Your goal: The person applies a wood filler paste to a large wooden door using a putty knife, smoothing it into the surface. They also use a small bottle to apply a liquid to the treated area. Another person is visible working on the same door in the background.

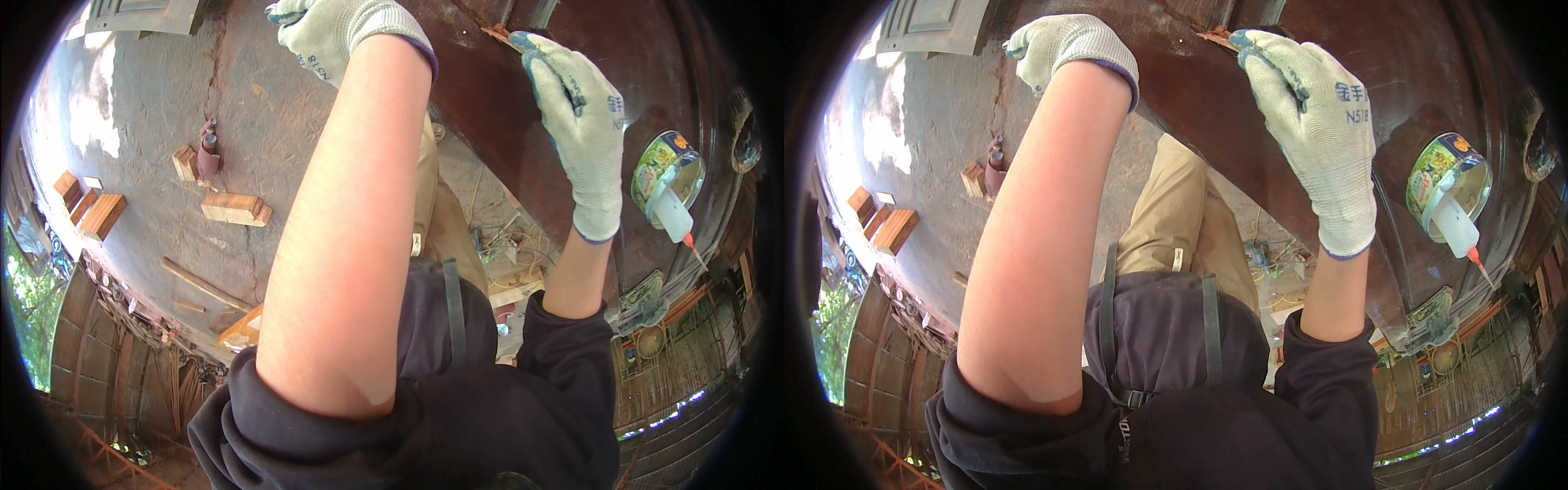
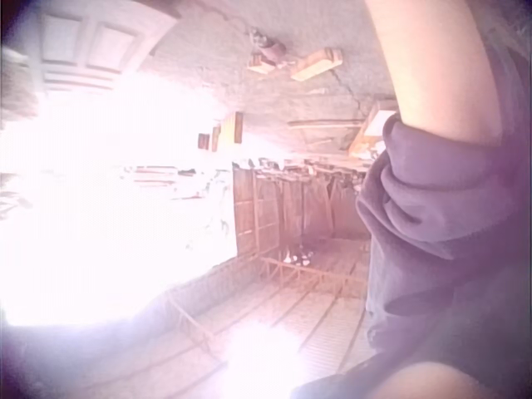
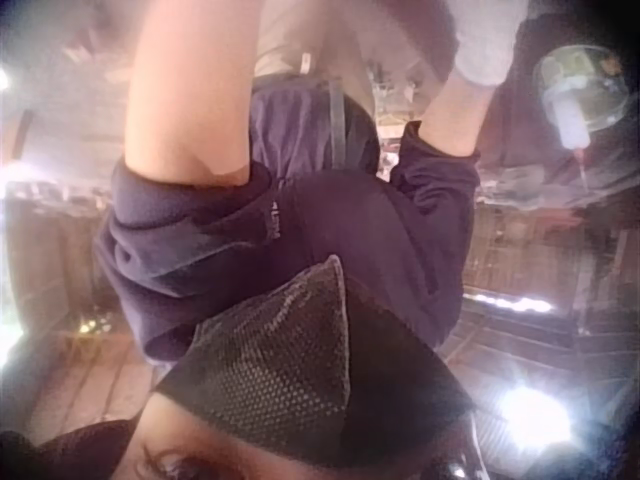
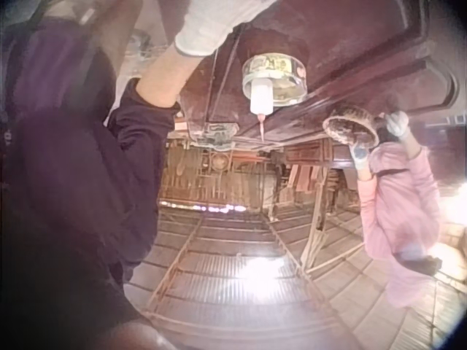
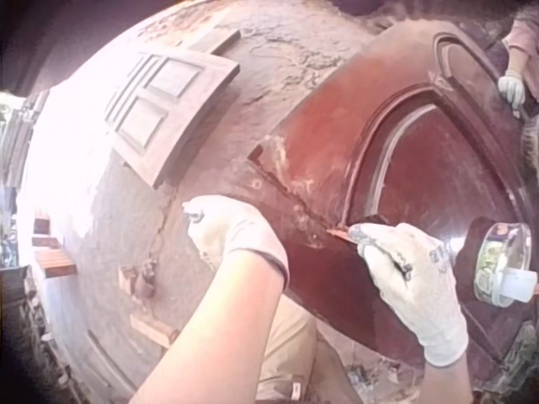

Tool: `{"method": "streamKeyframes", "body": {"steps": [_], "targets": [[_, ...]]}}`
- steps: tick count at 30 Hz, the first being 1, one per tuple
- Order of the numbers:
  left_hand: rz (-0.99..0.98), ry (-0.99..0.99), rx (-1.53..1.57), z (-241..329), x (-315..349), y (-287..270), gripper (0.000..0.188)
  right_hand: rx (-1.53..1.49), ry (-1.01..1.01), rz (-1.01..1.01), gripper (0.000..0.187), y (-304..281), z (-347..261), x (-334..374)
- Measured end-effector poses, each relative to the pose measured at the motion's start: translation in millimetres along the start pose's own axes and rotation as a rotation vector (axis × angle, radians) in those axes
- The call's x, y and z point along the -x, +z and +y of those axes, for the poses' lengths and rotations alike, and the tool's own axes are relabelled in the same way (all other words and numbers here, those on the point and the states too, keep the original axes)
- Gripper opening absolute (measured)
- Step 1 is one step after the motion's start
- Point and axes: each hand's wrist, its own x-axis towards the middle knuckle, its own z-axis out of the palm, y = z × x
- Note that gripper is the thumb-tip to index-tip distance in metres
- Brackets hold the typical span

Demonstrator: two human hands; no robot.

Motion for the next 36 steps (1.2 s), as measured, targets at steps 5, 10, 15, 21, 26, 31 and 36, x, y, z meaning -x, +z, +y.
{"method": "streamKeyframes", "body": {"steps": [5, 10, 15, 21, 26, 31, 36], "targets": [[-0.007, 0.032, -0.083, -0.9, -0.6, -0.1, 0.050, -0.037, 0.095, -0.044, 0.020, -10.6, -8.4, -2.2], [-0.009, 0.066, -0.171, -1.2, 0.2, -2.6, 0.050, -0.117, 0.263, -0.040, 0.023, -15.9, -3.3, -6.7], [-0.004, 0.089, -0.261, -2.2, 5.6, -8.4, 0.050, -0.047, 0.257, -0.275, 0.032, -33.7, 12.3, -30.1], [-0.016, 0.136, -0.362, -1.1, 13.9, -14.9, 0.050, -0.024, 0.161, -0.401, 0.029, -42.8, 27.2, -42.4], [-0.011, 0.156, -0.450, -3.0, 16.3, -15.1, 0.050, -0.007, 0.310, -0.485, 0.020, -45.1, -2.1, -57.7], [-0.011, 0.201, -0.531, -4.3, 18.2, -17.2, 0.051, -0.028, 0.389, -0.487, 0.018, -42.4, -25.8, -61.7], [-0.007, 0.238, -0.620, -6.4, 20.8, -18.0, 0.051, -0.093, 0.434, -0.523, 0.017, -48.0, -24.7, -64.1]]}}
